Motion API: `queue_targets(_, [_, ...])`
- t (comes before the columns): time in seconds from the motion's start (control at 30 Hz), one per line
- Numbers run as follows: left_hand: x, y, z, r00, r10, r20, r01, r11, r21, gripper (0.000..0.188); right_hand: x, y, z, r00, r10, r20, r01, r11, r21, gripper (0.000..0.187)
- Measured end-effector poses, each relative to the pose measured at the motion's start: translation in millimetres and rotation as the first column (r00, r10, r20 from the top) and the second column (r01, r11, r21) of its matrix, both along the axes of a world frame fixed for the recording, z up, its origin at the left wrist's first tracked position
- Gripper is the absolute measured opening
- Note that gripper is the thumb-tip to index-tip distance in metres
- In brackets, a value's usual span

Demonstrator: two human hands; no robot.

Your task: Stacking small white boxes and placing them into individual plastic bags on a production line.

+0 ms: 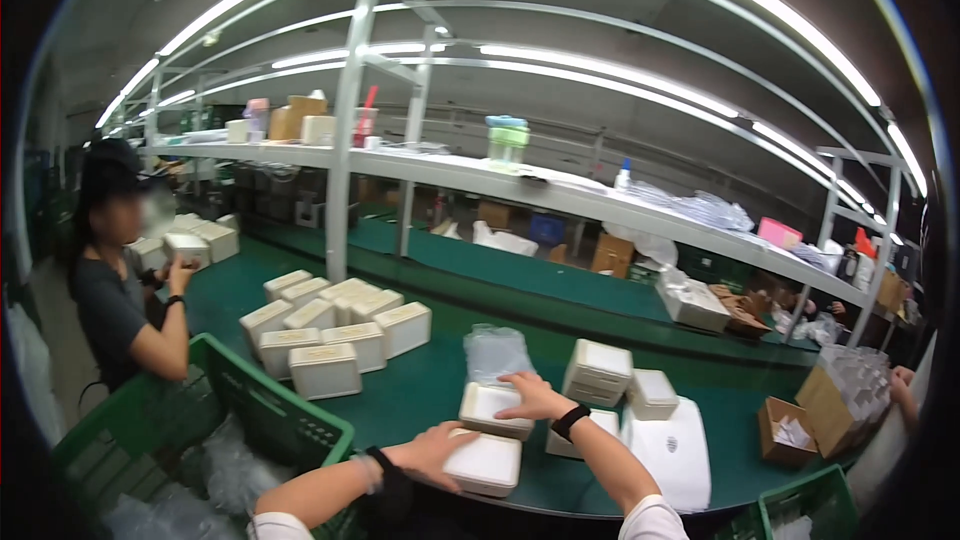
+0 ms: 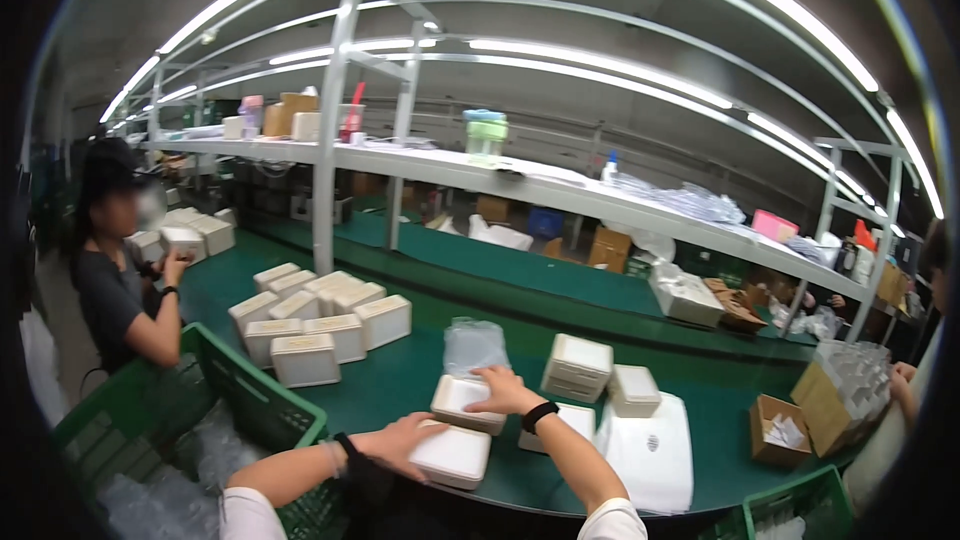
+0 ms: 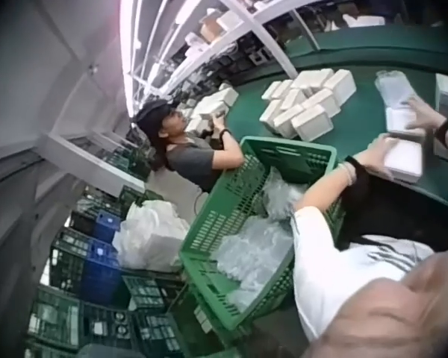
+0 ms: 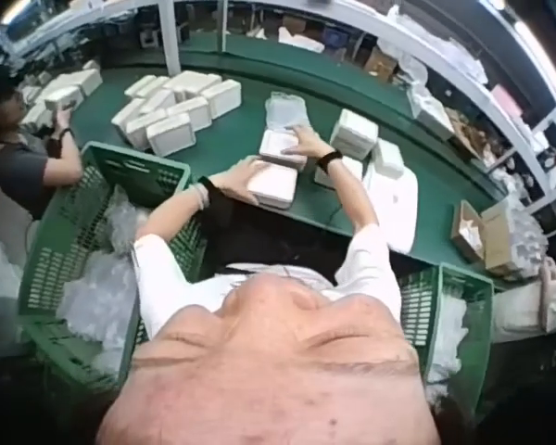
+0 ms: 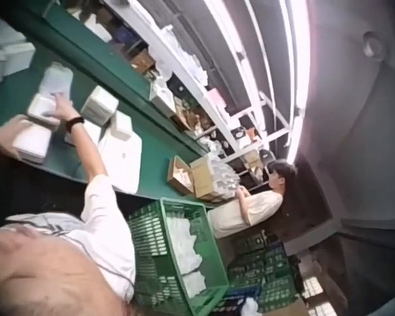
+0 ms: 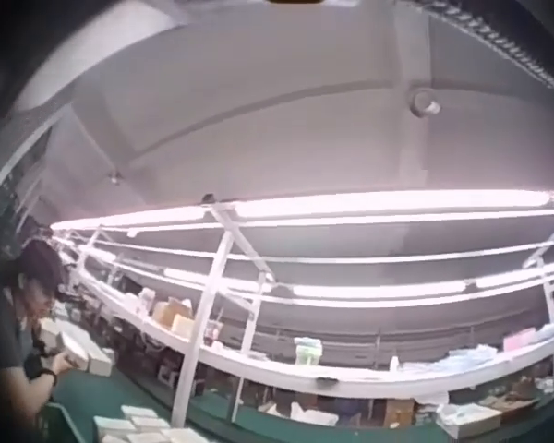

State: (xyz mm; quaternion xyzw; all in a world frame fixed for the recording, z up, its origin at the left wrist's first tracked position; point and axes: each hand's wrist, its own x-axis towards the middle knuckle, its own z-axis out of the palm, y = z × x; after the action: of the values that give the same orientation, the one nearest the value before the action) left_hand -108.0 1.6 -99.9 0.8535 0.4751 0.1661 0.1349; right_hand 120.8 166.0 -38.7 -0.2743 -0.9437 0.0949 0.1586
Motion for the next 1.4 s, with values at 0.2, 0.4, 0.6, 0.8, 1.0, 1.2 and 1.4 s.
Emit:
queue_targets(0.2, [-5, 3, 6, 0.975, -0.112, 0.194, 0.112, 0.994, 0.011, 0.103, -12, 20, -16, 0.977, -0.071, 0.2, 0.069, 0.997, 0.015, 0.102])
queue_targets(0.4, [14, -11, 1, 0.968, -0.083, 0.238, 0.074, 0.996, 0.047, 0.096, -15, -11, -14, 0.969, -0.169, 0.182, 0.157, 0.984, 0.078, 0.096])
queue_targets(0.6, [46, -20, 6, 0.938, 0.14, 0.318, -0.152, 0.988, 0.012, 0.078, 25, 41, -16, 0.814, -0.536, -0.223, 0.497, 0.842, -0.21, 0.06])
queue_targets(0.8, [-6, 45, 45, 0.621, 0.536, 0.572, -0.518, 0.828, -0.214, 0.044, 21, 102, -8, 0.812, -0.567, -0.14, 0.319, 0.632, -0.706, 0.026])
queue_targets(1.0, [-22, 157, 21, 0.46, 0.681, 0.569, -0.7, 0.673, -0.24, 0.055, -10, 104, -20, 0.737, -0.628, -0.25, 0.273, 0.615, -0.74, 0.032])
queue_targets(1.2, [6, 191, 21, 0.394, 0.822, 0.411, -0.588, 0.569, -0.575, 0.059, -20, 107, -35, 0.691, -0.626, -0.362, 0.31, 0.709, -0.633, 0.03])
queue_targets(1.4, [11, 214, -11, 0.273, 0.843, 0.463, -0.739, 0.492, -0.46, 0.057, -44, 106, -24, 0.69, -0.67, -0.273, 0.366, 0.649, -0.666, 0.025])
